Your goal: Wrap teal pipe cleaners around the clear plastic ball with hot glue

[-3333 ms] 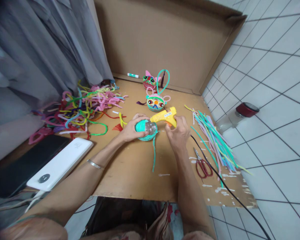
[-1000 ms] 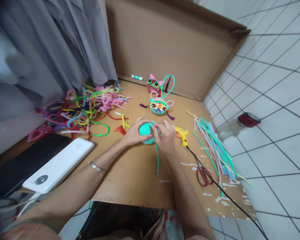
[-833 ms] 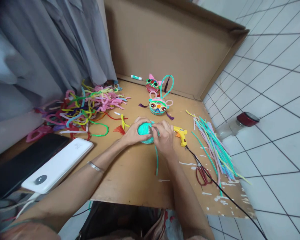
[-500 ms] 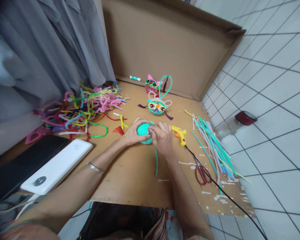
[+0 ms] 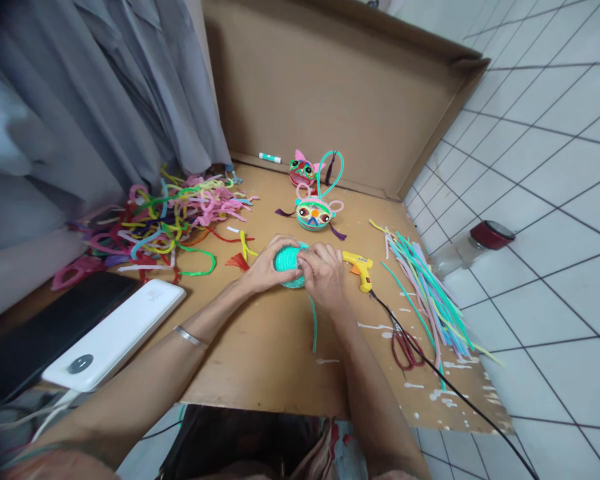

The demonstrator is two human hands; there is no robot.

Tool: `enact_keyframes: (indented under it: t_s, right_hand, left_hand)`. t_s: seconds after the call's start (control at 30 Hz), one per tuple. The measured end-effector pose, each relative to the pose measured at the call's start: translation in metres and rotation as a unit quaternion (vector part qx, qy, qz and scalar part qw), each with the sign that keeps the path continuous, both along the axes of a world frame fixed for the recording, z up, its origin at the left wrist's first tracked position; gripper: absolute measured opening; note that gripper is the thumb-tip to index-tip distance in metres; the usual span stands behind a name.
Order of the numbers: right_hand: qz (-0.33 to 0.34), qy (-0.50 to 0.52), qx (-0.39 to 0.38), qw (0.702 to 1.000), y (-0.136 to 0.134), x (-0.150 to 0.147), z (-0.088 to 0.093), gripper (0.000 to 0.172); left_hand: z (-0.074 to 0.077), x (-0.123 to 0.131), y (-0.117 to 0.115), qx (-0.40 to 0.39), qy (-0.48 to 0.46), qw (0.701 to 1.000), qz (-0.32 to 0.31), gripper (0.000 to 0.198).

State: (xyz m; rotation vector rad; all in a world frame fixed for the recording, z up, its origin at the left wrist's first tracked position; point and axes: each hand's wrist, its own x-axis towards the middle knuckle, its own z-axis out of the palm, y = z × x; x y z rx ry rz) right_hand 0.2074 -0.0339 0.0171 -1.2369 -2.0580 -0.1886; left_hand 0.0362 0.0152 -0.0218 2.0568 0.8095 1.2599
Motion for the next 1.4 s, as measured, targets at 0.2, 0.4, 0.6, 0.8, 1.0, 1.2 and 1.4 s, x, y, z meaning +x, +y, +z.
enact_keyframes:
  t_s: [0.2, 0.4, 0.6, 0.8, 1.0, 1.2, 1.4]
  right_hand:
    - [0.001, 0.008, 0.007, 1.000, 0.0002, 0.0002, -0.0001, 0.029]
    - [0.001, 0.024, 0.000, 1.000, 0.0007, 0.0001, 0.0000, 0.028]
    - [-0.005, 0.047, -0.032, 0.998, 0.0014, 0.0004, -0.0001, 0.028]
    - [-0.006, 0.058, -0.048, 0.997, 0.0004, -0.0001, 0.0013, 0.029]
    - [-0.007, 0.079, -0.029, 0.996, -0.0032, 0.0011, 0.0064, 0.028]
    - [-0.003, 0.062, 0.024, 0.998, -0.0048, 0.0007, 0.0062, 0.032]
    - [-0.017, 0.033, 0.002, 0.999, -0.0023, -0.0008, 0.0011, 0.036]
  left_hand:
    - [-0.0032, 0.0006, 0.0013, 0.011, -0.003, 1.000, -0.013, 0.051]
    - [-0.0051, -0.0009, 0.0004, 0.004, 0.003, 1.000, -0.002, 0.053]
    - [-0.0025, -0.0007, -0.0021, 0.009, -0.011, 1.000, -0.011, 0.053]
    - [-0.0001, -0.0011, -0.0022, -0.005, -0.015, 1.000, -0.017, 0.050]
    - [-0.0020, -0.0021, 0.0000, -0.003, -0.012, 1.000, -0.013, 0.049]
    - [-0.0020, -0.0031, 0.0010, -0.004, -0.020, 1.000, -0.009, 0.048]
    - [-0.0011, -0.0042, 0.0022, 0.004, -0.022, 1.000, -0.017, 0.047]
